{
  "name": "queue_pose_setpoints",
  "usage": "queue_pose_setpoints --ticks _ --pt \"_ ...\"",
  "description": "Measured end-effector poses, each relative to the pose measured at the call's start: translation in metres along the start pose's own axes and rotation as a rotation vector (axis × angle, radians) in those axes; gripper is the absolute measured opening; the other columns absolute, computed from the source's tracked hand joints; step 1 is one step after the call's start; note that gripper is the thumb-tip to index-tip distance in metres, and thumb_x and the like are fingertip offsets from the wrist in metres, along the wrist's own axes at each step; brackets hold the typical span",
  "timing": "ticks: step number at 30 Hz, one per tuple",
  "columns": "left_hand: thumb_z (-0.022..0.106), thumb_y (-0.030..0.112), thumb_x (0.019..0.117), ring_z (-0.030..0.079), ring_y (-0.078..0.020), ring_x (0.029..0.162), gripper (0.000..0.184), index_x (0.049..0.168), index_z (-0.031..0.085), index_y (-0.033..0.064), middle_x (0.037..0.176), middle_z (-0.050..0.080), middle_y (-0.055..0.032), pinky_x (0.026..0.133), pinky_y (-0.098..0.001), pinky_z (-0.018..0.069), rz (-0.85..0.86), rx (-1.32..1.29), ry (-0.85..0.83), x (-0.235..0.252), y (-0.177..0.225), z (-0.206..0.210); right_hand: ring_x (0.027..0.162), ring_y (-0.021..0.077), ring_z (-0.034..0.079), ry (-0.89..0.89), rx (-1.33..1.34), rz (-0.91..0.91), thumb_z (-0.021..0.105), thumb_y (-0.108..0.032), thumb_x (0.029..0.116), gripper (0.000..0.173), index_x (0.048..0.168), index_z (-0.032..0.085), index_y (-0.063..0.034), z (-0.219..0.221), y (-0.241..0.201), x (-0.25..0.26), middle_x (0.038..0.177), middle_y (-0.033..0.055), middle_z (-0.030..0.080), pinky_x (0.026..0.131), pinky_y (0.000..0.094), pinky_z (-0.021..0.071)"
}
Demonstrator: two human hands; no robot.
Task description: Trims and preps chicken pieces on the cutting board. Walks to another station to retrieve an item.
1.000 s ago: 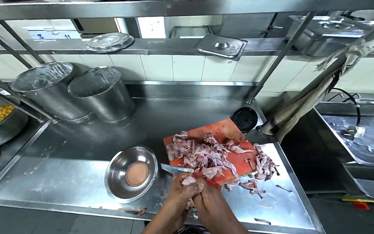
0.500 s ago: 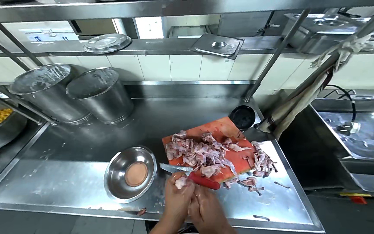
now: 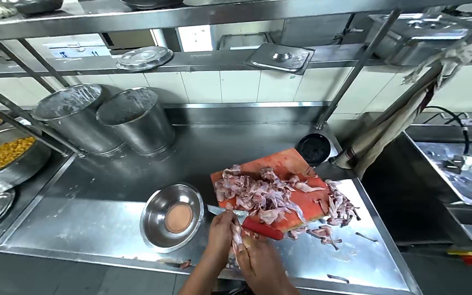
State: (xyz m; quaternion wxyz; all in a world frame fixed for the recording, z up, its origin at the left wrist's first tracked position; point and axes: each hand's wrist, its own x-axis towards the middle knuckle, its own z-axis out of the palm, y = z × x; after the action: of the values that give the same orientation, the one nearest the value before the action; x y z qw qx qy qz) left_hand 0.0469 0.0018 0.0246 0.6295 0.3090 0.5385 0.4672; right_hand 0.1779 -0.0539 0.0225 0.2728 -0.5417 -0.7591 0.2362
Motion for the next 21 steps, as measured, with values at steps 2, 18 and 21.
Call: queue_pose_setpoints --ticks 2,18,21 --pt "0.027 0.037 0.1135 0.053 -0.0118 0.046 0.059 0.076 0.058 0.0033 0.057 0.055 -0.0041 0.045 -0.0255 0.0458 -0.093 -0.03 0.004 0.006 -0.005 -0.007 0.055 0.028 0.065 -0.049 -0.001 0.027 0.038 -0.036 0.1028 0.046 0.079 0.062 -0.0054 -0.002 -0.001 -0.006 0.059 0.0096 0.058 0.049 0.0485 0.0514" --pt "0.059 0.031 0.1037 0.052 -0.0093 0.049 0.038 0.078 0.065 0.0035 0.063 0.062 -0.0029 0.047 -0.0259 0.0445 -0.082 0.177 -0.03 0.019 -0.038 -0.037 0.076 0.0331 0.068 -0.303 0.138 0.209 0.038 -0.035 0.1045 0.044 0.095 0.065 -0.0017 0.003 0.044 -0.019 0.077 0.0155 0.065 0.07 0.0548 0.0539" --pt "0.058 0.031 0.1039 0.048 -0.0085 0.048 0.037 0.077 0.06 0.0059 0.06 0.054 -0.0003 0.046 -0.0247 0.0409 -0.124 0.14 -0.02 0.011 -0.042 -0.043 0.074 0.0333 0.068 -0.335 0.147 0.155 0.038 -0.033 0.1044 0.043 0.094 0.066 -0.0021 -0.001 0.049 -0.034 0.074 0.015 0.064 0.067 0.0554 0.0536"
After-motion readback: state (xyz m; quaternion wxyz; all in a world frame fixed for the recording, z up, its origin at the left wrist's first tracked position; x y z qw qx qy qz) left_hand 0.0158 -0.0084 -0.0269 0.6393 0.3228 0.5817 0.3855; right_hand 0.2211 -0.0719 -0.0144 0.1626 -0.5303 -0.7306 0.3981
